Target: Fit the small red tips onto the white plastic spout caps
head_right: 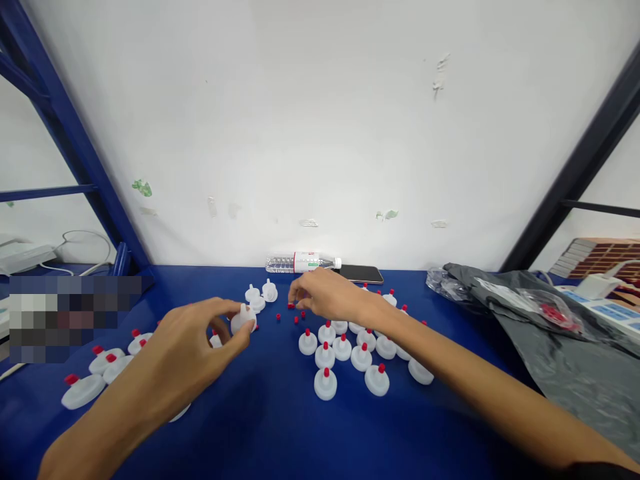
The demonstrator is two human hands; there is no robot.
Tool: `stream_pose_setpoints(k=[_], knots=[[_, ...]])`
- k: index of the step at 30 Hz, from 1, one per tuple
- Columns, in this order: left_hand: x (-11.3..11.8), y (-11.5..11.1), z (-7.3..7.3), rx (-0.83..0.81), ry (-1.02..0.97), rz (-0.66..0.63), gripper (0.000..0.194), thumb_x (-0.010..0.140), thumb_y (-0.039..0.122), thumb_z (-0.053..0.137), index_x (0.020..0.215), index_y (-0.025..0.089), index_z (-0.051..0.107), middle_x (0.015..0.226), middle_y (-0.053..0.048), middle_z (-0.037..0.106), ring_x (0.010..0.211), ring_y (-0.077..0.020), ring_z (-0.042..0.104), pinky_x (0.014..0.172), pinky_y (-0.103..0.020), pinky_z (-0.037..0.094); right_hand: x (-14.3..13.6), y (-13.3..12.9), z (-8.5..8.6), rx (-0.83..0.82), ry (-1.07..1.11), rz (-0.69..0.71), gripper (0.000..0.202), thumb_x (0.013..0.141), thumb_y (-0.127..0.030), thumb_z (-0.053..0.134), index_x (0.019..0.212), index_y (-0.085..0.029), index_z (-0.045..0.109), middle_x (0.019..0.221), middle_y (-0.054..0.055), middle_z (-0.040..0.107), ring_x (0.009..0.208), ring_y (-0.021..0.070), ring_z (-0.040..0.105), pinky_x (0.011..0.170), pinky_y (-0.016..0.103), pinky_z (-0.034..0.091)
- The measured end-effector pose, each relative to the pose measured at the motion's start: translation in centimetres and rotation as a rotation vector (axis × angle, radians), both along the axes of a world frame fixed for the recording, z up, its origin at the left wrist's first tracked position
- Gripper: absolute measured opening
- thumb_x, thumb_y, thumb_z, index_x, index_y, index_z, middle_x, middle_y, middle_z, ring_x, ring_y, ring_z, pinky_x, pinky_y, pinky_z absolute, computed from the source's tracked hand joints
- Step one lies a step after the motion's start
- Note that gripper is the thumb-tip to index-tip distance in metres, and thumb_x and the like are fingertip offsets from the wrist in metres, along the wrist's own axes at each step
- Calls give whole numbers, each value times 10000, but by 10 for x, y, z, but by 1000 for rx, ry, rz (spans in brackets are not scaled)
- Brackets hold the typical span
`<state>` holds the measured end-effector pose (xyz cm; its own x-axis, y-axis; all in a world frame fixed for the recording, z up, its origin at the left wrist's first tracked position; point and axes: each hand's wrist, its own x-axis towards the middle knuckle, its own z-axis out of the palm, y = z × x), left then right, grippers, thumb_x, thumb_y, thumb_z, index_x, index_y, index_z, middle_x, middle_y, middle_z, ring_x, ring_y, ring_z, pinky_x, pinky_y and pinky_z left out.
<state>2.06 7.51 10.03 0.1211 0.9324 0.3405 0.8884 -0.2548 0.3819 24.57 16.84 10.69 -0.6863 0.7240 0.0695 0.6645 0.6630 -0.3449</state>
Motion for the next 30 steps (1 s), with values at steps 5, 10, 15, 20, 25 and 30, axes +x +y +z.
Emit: stream_pose_setpoints(k=[5,10,15,20,25,30], knots=[[4,-5,-9,-193,156,-73,331,948,429,451,741,225,610,782,-33,701,706,-224,618,637,-352,350,3,20,-32,16,-107,-64,86,860,-215,717,902,-177,782,769,61,770,639,179,670,582,310,419],[8,-5,-12,-324,186,-125,259,926,426,525,951,235,699,846,-42,729,737,-239,642,639,-341,358,3,19,-33,17,-71,-66,105,836,-137,680,751,-179,726,700,32,740,599,153,634,563,310,397],[5,-2,-12,-306,230,-119,278,930,463,551,885,235,703,865,-47,736,739,-240,641,629,-339,340,5,5,-4,-70,104,-9,65,872,-217,677,815,-189,667,894,33,777,778,160,702,637,274,494],[3,-1,-11,-274,241,-133,307,937,483,552,943,236,736,865,-59,751,743,-243,658,649,-340,346,-3,-15,20,-339,386,156,171,849,-321,764,885,-177,677,915,45,777,808,164,734,729,278,566],[4,-3,-7,-239,244,-148,303,959,436,511,910,232,730,864,-75,752,757,-266,671,634,-337,345,-11,-27,20,-460,427,171,251,817,-404,804,863,-181,698,816,42,778,816,191,760,688,268,571],[5,-2,-5,-242,205,-175,260,939,440,570,971,252,746,872,-56,755,772,-270,679,640,-331,356,-14,-28,11,-437,440,161,222,787,-376,830,830,-190,716,770,29,777,790,194,767,627,247,547]])
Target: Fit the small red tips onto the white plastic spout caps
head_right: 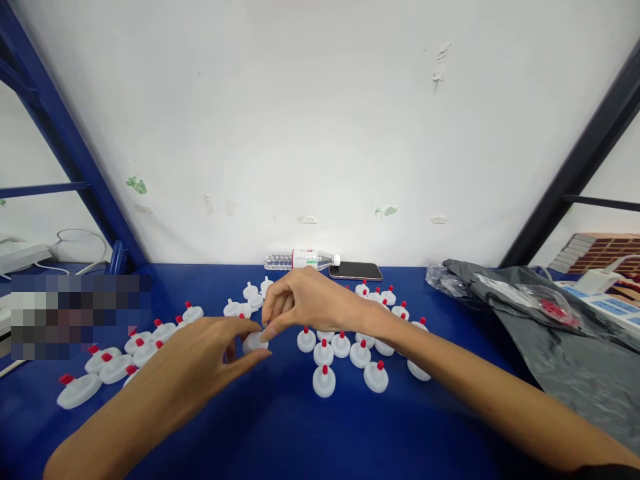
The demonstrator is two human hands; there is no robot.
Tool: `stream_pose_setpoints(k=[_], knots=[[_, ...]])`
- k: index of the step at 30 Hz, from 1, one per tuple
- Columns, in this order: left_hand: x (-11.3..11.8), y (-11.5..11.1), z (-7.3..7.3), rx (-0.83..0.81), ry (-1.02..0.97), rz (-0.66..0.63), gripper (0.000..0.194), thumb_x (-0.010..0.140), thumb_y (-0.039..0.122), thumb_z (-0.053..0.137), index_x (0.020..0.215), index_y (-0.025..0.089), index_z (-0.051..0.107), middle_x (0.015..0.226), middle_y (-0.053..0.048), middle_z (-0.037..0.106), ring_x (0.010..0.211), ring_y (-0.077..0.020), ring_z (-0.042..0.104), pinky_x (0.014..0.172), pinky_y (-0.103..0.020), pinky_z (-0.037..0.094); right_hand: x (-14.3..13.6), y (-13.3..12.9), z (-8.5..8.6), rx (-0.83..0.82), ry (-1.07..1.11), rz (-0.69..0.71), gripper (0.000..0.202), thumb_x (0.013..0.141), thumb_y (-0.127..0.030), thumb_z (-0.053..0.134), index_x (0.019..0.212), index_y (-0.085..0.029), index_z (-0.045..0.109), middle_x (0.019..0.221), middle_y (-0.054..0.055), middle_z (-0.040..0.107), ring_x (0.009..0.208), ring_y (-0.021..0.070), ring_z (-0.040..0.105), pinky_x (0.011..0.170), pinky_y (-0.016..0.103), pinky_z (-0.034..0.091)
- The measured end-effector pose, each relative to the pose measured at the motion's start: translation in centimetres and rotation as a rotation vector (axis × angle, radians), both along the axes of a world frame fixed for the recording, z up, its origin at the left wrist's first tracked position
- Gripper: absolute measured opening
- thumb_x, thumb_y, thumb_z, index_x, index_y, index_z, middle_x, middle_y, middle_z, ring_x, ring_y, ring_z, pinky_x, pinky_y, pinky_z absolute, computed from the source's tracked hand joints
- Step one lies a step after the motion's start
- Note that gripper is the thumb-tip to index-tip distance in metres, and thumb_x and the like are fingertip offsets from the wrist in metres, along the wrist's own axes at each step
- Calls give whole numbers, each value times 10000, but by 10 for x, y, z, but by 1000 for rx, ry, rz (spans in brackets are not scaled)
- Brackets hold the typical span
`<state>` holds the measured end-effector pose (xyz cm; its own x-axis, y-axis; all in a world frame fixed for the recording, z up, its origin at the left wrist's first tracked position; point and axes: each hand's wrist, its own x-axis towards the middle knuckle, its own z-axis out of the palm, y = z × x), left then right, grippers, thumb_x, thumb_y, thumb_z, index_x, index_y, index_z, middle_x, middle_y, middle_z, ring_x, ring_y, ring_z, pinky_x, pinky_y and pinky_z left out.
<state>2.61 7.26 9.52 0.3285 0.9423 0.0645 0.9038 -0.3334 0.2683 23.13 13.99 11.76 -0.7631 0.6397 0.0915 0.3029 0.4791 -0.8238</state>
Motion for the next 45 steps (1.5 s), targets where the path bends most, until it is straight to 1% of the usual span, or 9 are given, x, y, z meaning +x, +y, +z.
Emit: stream_pose_setpoints(k=[12,19,22,24,29,34,40,42,45], knots=[[-1,3,-1,51,-44,-46,257,955,460,578,894,265,734,818,-10,725,710,-218,627,632,-317,325,-2,1,1,-161,0,39,252,749,-399,850,849,-197,737,656,-32,691,600,102,623,548,215,437],[0,6,-3,56,-102,-92,259,900,497,673,1046,295,747,930,-14,768,822,-241,690,666,-306,410,5,8,8,-250,-67,146,286,817,-459,792,934,-198,777,857,26,761,744,135,691,625,237,478],[-6,6,-3,133,-119,-36,472,882,541,682,1279,285,677,1053,-51,772,887,-275,707,760,-356,466,16,18,11,-163,-113,63,317,812,-489,789,945,-201,787,905,47,776,774,154,705,647,252,503],[-12,5,-2,191,-107,36,484,938,533,599,1336,261,647,1103,-74,763,904,-284,709,796,-390,476,23,27,11,-64,-198,-32,347,800,-527,786,927,-204,794,896,57,781,745,163,695,587,254,478],[-23,3,7,174,-66,151,431,988,530,458,1231,278,711,1003,-57,771,844,-274,706,747,-394,471,33,44,-6,86,-464,-161,335,835,-535,737,835,-204,781,771,33,766,551,120,557,505,266,402],[-23,0,12,163,-58,154,452,993,534,431,1207,261,722,1057,-71,769,941,-303,705,810,-430,484,31,47,-20,123,-537,-140,285,900,-486,670,925,-215,753,761,31,765,676,169,662,564,281,450],[-28,3,5,217,-119,134,418,981,503,457,1208,267,716,1163,-85,734,999,-299,707,862,-432,528,30,38,-4,309,-601,-309,477,830,-677,675,944,-220,744,762,54,757,591,193,651,526,313,427],[-32,4,6,173,-188,174,396,947,451,513,1241,257,694,1296,-109,666,856,-256,738,738,-375,573,23,37,2,418,-544,-362,445,886,-646,629,934,-217,738,801,56,765,626,194,662,559,317,438],[-33,3,10,-14,-302,314,463,888,358,575,1337,253,617,1473,-160,509,507,-136,682,464,-290,538,-1,43,3,597,-504,-301,287,943,-500,625,1011,-237,718,960,40,779,779,198,698,644,300,454]])
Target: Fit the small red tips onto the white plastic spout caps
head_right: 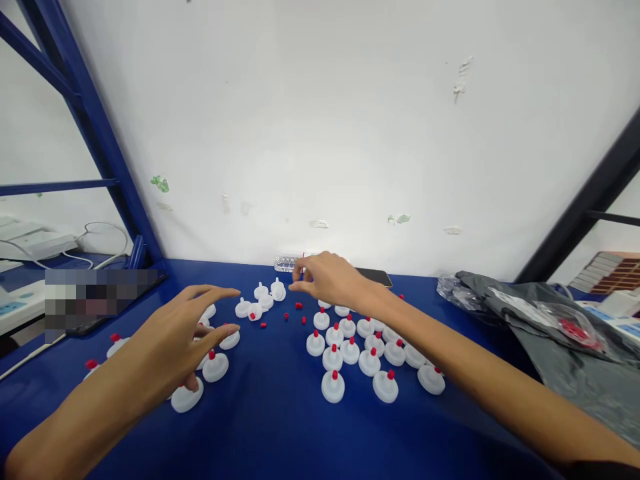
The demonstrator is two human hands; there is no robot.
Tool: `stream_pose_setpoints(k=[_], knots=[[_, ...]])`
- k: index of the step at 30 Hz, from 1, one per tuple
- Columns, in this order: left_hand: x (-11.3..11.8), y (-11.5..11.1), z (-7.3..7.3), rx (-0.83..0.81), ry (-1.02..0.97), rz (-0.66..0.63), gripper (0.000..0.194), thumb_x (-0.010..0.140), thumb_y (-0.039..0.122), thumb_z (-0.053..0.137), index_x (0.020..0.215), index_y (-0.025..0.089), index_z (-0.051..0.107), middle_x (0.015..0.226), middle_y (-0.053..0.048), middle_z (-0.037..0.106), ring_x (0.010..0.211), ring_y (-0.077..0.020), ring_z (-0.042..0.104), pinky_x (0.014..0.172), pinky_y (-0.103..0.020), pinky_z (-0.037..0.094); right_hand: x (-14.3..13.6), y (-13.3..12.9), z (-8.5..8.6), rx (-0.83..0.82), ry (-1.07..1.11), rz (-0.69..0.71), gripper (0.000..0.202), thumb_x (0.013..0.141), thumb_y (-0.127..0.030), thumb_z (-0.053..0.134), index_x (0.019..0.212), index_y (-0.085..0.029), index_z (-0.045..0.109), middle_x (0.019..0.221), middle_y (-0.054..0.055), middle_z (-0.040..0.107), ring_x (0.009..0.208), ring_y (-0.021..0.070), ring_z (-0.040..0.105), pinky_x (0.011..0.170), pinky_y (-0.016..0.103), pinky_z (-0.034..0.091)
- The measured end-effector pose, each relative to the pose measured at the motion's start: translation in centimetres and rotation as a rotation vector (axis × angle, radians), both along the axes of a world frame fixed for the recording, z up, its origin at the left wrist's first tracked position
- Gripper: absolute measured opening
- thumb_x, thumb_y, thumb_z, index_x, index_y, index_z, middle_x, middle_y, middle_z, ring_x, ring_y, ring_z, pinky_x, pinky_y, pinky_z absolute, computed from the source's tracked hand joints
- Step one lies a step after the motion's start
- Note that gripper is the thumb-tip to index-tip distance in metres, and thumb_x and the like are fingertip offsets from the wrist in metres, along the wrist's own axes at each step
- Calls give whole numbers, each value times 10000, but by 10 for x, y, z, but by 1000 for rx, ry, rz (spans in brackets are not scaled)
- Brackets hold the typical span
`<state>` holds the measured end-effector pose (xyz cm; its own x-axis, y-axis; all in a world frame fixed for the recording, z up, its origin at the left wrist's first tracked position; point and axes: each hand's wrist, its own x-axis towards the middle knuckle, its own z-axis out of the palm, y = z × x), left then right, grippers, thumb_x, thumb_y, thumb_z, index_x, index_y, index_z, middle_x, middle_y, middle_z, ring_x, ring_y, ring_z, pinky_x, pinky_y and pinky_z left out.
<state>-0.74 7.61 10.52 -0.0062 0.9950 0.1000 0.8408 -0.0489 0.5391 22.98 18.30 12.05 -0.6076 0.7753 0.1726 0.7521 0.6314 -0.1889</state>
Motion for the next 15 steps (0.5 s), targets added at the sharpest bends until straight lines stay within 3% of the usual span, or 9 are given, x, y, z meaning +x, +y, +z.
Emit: stream_pose_setpoints(k=[4,9,12,15], knots=[[5,-2,4,-80,-86,46,490,867,322,600,1354,271,583,1498,-163,476,387,-81,619,414,-267,538,-39,12,-16,133,-187,87,344,914,-395,674,1223,-243,664,1113,87,758,988,280,697,683,314,443],[6,-1,-2,-32,-147,13,444,887,364,576,1326,298,599,1460,-141,518,406,-123,644,293,-261,454,-60,19,-39,142,-245,64,366,894,-301,669,1238,-175,661,1053,165,757,948,343,709,684,354,445],[3,0,-3,41,-41,-6,389,941,375,522,1300,268,626,1329,-118,607,486,-143,672,386,-275,494,-57,20,-40,133,-223,21,347,893,-269,649,1218,-147,665,1025,188,756,922,352,712,691,369,447],[3,1,-3,129,81,-21,391,971,359,497,1318,236,628,1228,-106,662,665,-199,722,604,-335,557,-45,15,-27,110,-159,-28,330,899,-344,653,1178,-169,671,998,152,766,917,321,709,710,362,457]])
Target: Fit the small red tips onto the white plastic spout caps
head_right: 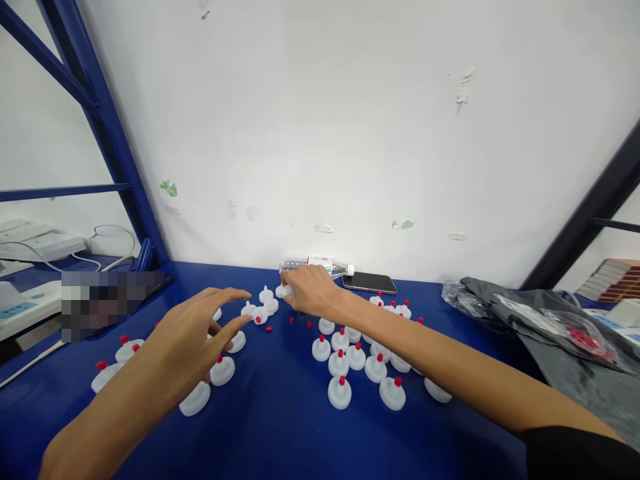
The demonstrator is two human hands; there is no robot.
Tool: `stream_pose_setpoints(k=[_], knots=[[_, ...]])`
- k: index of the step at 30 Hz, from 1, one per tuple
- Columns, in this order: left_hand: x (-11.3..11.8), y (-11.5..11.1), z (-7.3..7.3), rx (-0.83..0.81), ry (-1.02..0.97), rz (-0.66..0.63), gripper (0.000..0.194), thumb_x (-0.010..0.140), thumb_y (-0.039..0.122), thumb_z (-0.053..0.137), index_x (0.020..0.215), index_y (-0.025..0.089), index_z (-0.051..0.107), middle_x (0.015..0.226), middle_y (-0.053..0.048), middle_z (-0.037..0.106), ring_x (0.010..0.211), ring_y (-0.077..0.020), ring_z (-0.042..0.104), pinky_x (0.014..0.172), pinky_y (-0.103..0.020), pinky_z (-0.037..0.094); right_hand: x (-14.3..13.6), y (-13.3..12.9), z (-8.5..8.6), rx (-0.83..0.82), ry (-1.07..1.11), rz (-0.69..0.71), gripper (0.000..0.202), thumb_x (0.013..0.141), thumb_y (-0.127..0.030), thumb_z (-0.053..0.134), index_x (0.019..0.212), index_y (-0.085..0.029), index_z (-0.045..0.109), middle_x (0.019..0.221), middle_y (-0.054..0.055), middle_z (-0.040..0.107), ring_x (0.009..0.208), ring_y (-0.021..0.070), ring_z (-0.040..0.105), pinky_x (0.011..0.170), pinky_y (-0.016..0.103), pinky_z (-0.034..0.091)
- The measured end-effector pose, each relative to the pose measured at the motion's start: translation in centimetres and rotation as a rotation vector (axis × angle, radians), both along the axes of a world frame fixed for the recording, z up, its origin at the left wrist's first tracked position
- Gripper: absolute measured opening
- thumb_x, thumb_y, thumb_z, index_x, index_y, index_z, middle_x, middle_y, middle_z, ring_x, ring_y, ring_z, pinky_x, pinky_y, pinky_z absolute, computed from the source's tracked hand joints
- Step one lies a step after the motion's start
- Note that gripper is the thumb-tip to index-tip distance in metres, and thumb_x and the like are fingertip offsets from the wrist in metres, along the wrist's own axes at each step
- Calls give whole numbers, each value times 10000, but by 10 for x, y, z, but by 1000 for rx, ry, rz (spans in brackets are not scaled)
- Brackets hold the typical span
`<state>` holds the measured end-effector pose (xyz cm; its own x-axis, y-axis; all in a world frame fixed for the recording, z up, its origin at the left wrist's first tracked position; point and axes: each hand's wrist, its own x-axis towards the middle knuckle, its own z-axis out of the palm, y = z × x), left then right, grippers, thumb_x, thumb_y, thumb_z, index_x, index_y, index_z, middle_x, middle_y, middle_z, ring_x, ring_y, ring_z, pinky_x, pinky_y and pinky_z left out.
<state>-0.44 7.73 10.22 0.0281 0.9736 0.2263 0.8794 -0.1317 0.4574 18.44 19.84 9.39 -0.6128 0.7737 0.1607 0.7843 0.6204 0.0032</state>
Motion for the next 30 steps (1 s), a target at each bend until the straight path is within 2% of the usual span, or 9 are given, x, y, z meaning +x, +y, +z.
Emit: stream_pose_setpoints(k=[3,6,9,11,16,19,22,26,30], knots=[[6,-1,0,86,-31,-20,478,959,389,547,1417,252,554,1251,-80,677,796,-228,735,792,-407,555,15,-15,23,-161,163,64,423,907,-498,656,1245,-247,607,1023,49,779,892,223,704,719,306,480],[14,-2,1,115,-186,-115,567,890,405,677,1429,292,544,1220,-27,718,913,-231,734,854,-385,552,27,-36,44,-578,457,220,538,885,-512,702,1337,-272,533,1073,37,776,887,197,697,713,290,488],[19,-5,3,158,-277,-210,350,882,397,702,1221,311,694,1109,15,765,960,-225,729,849,-341,552,33,-52,55,-747,569,283,597,860,-486,750,1367,-274,519,1076,41,775,927,203,697,794,313,487],[19,-6,3,215,-274,-220,253,884,412,700,1114,310,735,1087,21,770,963,-228,724,843,-339,550,35,-56,56,-713,579,273,598,858,-505,746,1363,-261,539,1026,42,779,902,204,698,786,314,485],[11,-1,-2,307,-185,-104,263,877,395,694,1121,304,734,1068,-6,734,931,-234,702,791,-352,543,37,-47,42,-391,506,93,499,976,-597,520,1145,-163,700,713,59,736,648,194,652,625,306,436],[8,4,-6,293,-146,-72,284,863,333,690,1141,291,738,1080,-28,703,931,-234,687,761,-347,537,36,-31,27,-238,359,29,476,1010,-547,470,1043,-153,734,713,71,732,642,199,644,627,310,422],[9,7,-7,263,-104,-55,308,846,278,687,1148,276,745,1107,-44,681,890,-226,681,741,-350,527,34,-12,13,-64,148,26,335,1001,-428,529,979,-182,756,766,70,751,684,206,660,632,303,409],[12,6,-4,218,-50,-53,343,841,234,690,1180,276,725,1077,-29,689,820,-210,677,736,-356,500,31,8,-1,-45,24,113,135,881,-316,719,918,-209,792,910,68,787,834,235,704,706,299,424],[14,5,-4,159,-29,-48,401,836,192,705,1232,254,681,1041,-14,714,815,-214,682,737,-356,483,27,16,-14,-76,-13,162,65,837,-239,760,872,-207,804,834,47,793,782,226,712,703,300,425]])
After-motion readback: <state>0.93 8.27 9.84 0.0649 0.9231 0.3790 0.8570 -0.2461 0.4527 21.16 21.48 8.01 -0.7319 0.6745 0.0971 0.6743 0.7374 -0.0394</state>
